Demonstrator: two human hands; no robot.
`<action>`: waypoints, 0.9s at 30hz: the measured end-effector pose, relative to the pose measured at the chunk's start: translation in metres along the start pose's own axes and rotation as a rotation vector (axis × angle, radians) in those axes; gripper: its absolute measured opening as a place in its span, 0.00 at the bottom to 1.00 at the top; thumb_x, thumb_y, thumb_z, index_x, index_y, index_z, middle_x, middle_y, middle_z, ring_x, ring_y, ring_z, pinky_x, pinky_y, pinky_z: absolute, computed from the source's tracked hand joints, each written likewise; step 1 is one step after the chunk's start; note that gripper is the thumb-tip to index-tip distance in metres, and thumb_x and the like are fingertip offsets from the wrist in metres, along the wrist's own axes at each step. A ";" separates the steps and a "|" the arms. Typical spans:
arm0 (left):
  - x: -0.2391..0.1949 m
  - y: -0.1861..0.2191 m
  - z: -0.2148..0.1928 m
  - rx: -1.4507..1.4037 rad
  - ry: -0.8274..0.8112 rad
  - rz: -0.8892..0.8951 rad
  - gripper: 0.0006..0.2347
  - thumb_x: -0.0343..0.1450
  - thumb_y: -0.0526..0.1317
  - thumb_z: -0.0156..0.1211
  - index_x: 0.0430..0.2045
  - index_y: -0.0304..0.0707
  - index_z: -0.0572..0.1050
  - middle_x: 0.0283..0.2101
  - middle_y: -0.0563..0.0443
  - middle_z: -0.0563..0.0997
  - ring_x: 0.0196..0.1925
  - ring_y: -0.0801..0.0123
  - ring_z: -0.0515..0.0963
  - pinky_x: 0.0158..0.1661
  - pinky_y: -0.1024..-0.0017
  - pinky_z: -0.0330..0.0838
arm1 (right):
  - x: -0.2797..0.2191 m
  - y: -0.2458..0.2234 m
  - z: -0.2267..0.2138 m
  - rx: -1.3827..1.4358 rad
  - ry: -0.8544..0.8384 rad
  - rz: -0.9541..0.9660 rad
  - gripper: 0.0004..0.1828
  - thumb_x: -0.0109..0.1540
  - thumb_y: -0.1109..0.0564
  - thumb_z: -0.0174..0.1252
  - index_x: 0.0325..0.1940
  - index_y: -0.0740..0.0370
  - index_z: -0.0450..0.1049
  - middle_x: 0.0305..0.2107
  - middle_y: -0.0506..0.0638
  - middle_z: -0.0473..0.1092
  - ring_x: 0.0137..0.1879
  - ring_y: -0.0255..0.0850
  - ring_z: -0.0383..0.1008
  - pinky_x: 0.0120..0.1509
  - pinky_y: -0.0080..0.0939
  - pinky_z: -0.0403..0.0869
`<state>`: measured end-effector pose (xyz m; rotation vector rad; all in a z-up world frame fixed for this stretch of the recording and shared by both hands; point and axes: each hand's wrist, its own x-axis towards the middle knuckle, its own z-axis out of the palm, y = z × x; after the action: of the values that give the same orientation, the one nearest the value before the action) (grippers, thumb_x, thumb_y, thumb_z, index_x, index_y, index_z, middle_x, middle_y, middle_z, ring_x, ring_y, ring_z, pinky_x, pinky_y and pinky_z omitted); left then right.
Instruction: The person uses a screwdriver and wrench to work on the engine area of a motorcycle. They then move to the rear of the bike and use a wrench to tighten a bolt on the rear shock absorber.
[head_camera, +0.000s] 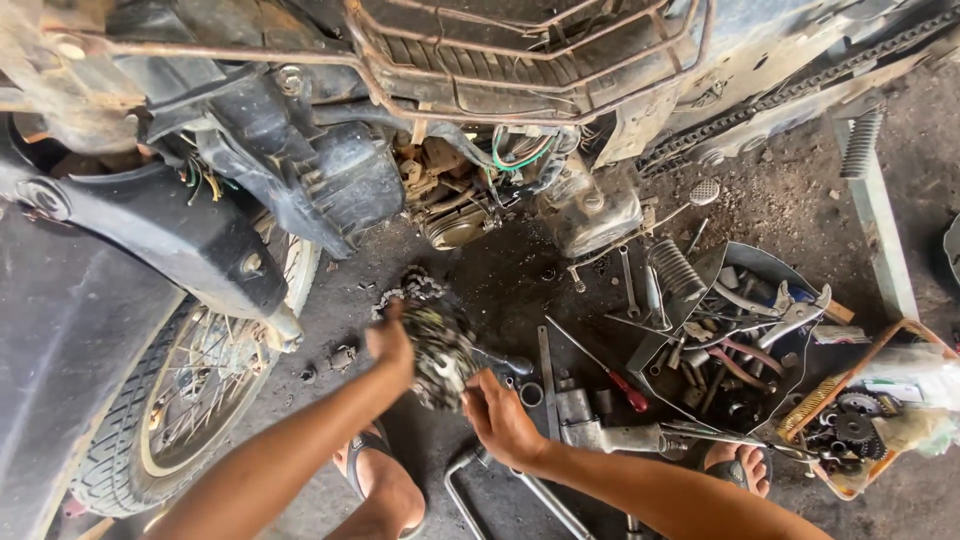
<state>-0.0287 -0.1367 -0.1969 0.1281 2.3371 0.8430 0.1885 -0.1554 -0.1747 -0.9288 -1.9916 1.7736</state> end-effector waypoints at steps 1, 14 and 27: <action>-0.005 0.017 -0.015 -0.284 -0.098 -0.040 0.31 0.74 0.61 0.53 0.45 0.19 0.72 0.42 0.26 0.80 0.43 0.37 0.78 0.40 0.44 0.76 | 0.000 0.003 -0.001 0.061 0.035 -0.029 0.05 0.71 0.60 0.43 0.42 0.63 0.61 0.22 0.51 0.68 0.23 0.36 0.68 0.21 0.37 0.68; -0.016 -0.050 0.023 0.325 -0.164 0.213 0.34 0.76 0.65 0.45 0.30 0.20 0.74 0.35 0.25 0.80 0.37 0.48 0.79 0.41 0.57 0.72 | 0.015 0.011 0.007 0.183 0.133 0.156 0.12 0.70 0.57 0.48 0.36 0.64 0.71 0.22 0.49 0.71 0.25 0.34 0.68 0.26 0.38 0.69; 0.062 -0.007 -0.028 0.187 -0.481 0.450 0.23 0.68 0.31 0.51 0.61 0.40 0.66 0.50 0.50 0.86 0.46 0.58 0.81 0.46 0.58 0.71 | 0.042 -0.039 -0.031 0.552 0.125 0.583 0.16 0.71 0.47 0.44 0.48 0.53 0.76 0.20 0.47 0.70 0.20 0.33 0.58 0.22 0.34 0.59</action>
<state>-0.0931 -0.1392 -0.2182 0.8643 1.9422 0.6964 0.1669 -0.1057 -0.1393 -1.4527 -1.0994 2.3123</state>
